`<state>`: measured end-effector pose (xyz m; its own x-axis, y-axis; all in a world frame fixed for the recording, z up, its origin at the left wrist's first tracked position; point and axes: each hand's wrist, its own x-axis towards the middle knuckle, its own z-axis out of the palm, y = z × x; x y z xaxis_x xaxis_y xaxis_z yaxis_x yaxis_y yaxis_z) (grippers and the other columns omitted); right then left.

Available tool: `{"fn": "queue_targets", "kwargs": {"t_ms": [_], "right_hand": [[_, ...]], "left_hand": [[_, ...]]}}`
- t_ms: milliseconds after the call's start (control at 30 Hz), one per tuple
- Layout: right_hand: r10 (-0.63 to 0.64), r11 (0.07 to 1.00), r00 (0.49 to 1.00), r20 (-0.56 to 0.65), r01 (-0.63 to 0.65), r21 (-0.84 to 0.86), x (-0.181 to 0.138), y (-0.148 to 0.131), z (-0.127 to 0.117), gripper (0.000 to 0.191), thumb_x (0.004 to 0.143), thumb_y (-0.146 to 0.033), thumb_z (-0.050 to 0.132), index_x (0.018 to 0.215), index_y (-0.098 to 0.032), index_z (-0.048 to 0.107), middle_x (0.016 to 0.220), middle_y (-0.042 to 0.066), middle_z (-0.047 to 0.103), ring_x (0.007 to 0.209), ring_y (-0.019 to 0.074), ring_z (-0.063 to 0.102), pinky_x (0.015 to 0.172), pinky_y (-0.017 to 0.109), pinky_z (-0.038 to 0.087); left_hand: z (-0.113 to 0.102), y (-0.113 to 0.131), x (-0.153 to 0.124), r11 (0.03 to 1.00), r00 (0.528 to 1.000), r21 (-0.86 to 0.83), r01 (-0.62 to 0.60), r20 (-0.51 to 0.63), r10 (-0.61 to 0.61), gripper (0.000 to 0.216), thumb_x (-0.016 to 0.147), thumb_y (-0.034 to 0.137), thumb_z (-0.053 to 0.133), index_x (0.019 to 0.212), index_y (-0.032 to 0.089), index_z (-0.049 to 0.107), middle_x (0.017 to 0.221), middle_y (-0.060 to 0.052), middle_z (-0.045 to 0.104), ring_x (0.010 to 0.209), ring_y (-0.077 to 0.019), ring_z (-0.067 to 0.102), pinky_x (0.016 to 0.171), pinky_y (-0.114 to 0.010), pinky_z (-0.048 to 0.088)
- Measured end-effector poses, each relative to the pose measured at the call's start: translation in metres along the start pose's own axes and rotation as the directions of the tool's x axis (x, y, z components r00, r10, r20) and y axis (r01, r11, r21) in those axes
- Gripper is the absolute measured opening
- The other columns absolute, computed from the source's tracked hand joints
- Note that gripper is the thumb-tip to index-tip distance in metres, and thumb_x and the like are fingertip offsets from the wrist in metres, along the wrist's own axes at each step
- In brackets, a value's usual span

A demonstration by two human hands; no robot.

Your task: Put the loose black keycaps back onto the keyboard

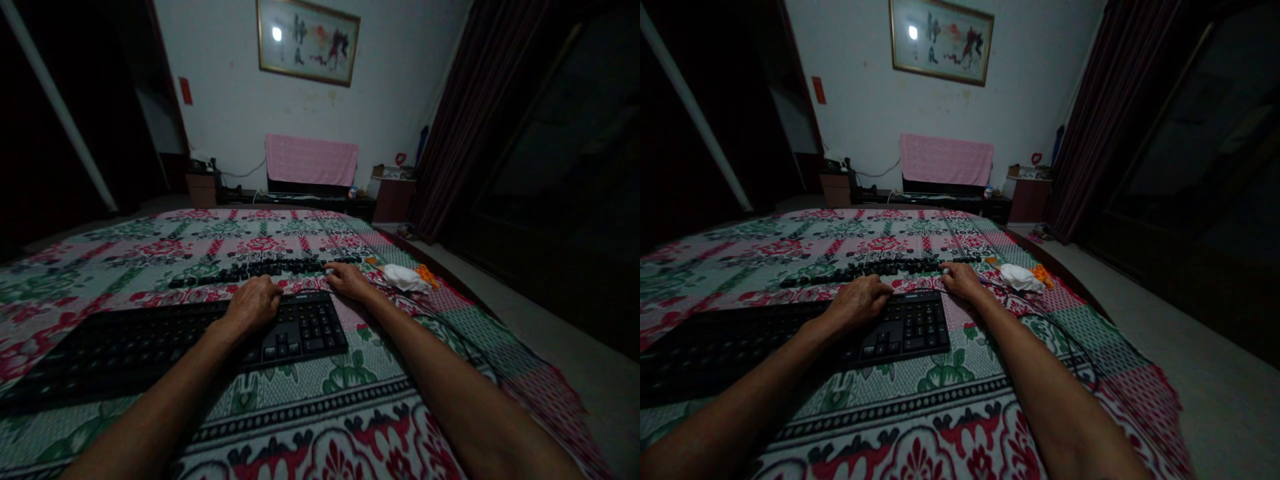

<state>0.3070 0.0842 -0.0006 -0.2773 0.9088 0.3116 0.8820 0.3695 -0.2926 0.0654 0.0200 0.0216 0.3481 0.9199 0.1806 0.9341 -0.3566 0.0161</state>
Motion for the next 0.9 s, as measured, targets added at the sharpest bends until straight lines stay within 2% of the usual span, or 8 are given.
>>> {"fn": "queue_targets", "kwargs": {"t_ms": [133,300,667,900], "right_hand": [[0.026,0.982,0.999,0.039,-0.018,-0.186,0.006,-0.006,0.003,0.042,0.082,-0.029,0.04,0.122,-0.022,0.049,0.108,0.007,0.063,0.096,0.0204,0.057,0.082,0.028,0.039],[0.06,0.959,0.994,0.092,-0.032,-0.283,0.013,-0.008,0.008,0.041,0.085,-0.032,0.034,0.123,-0.027,0.046,0.108,0.005,0.063,0.095,0.0211,0.057,0.078,0.029,0.04],[0.128,0.979,0.99,0.056,-0.117,-0.164,0.011,-0.006,0.008,0.035,0.08,-0.031,0.044,0.113,-0.023,0.054,0.099,0.007,0.064,0.093,0.0211,0.057,0.077,0.028,0.038],[0.237,0.959,0.971,0.001,-0.234,-0.158,0.016,-0.007,0.014,0.031,0.08,-0.033,0.045,0.106,-0.021,0.059,0.099,0.009,0.064,0.093,0.0215,0.057,0.076,0.028,0.039]], "left_hand": [[-0.002,0.001,0.0,1.0,1.0,-0.024,-0.004,0.021,0.004,0.032,0.082,0.027,0.036,0.095,0.025,0.065,0.086,-0.007,0.056,0.084,-0.0196,0.053,0.071,-0.03,0.04],[-0.002,0.0,0.0,1.0,1.0,-0.02,0.01,0.022,-0.01,0.032,0.082,0.027,0.036,0.094,0.025,0.066,0.088,-0.007,0.057,0.086,-0.0192,0.052,0.072,-0.029,0.04],[-0.001,0.001,-0.001,0.998,1.0,-0.057,0.015,0.011,-0.015,0.033,0.082,0.028,0.036,0.096,0.024,0.065,0.09,-0.007,0.058,0.087,-0.0195,0.052,0.076,-0.031,0.041],[-0.001,0.001,-0.001,0.999,1.0,-0.027,0.019,0.001,-0.019,0.032,0.083,0.028,0.036,0.098,0.024,0.064,0.089,-0.007,0.057,0.087,-0.0192,0.052,0.074,-0.03,0.041]]}}
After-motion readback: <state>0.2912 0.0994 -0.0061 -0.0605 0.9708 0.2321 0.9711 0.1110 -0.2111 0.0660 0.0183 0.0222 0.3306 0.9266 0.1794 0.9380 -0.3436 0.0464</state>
